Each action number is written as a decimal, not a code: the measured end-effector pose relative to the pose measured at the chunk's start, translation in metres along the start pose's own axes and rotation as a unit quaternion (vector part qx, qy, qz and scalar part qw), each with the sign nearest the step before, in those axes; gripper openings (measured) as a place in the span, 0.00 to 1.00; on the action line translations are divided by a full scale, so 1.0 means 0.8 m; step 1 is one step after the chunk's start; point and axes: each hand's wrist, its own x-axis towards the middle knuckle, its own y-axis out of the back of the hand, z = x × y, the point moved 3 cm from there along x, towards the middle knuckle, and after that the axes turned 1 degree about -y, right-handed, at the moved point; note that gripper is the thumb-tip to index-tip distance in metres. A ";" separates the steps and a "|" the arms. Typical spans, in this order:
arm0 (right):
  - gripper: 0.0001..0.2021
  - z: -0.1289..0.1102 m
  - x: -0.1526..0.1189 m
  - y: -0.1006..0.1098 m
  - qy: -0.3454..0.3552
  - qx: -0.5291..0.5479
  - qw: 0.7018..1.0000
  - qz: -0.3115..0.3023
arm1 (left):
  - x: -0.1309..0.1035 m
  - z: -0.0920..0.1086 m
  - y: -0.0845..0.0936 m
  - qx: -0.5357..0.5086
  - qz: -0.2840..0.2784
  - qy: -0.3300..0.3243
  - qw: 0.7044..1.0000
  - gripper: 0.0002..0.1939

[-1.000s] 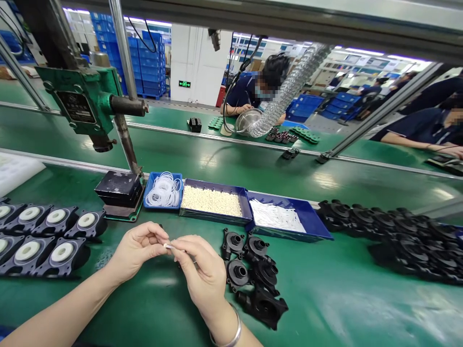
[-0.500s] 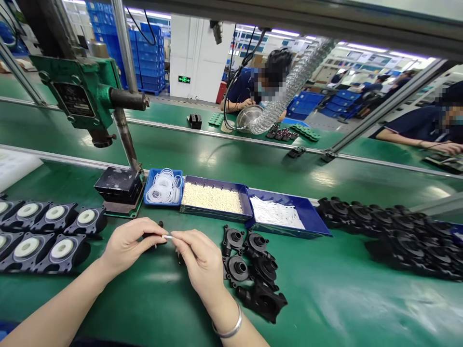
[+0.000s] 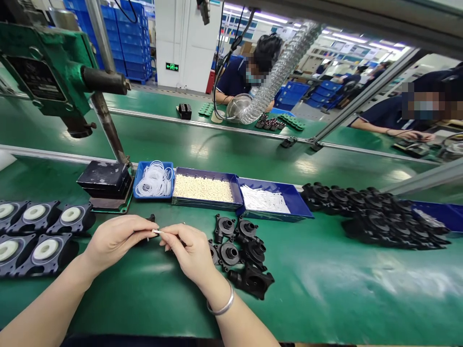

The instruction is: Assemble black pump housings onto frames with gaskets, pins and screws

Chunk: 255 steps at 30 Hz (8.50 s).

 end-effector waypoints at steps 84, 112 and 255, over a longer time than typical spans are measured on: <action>0.10 0.016 -0.001 0.042 -0.174 0.319 0.912 0.190 | -0.005 0.019 -0.103 -0.569 0.117 0.453 0.677 0.27; 0.12 0.009 -0.017 0.016 -0.125 -0.017 0.991 0.049 | 0.000 0.003 -0.079 -0.293 0.045 0.334 0.895 0.27; 0.22 0.052 0.066 0.288 -0.201 -0.305 0.923 0.122 | 0.076 0.029 -0.067 -0.393 -0.140 0.330 0.847 0.12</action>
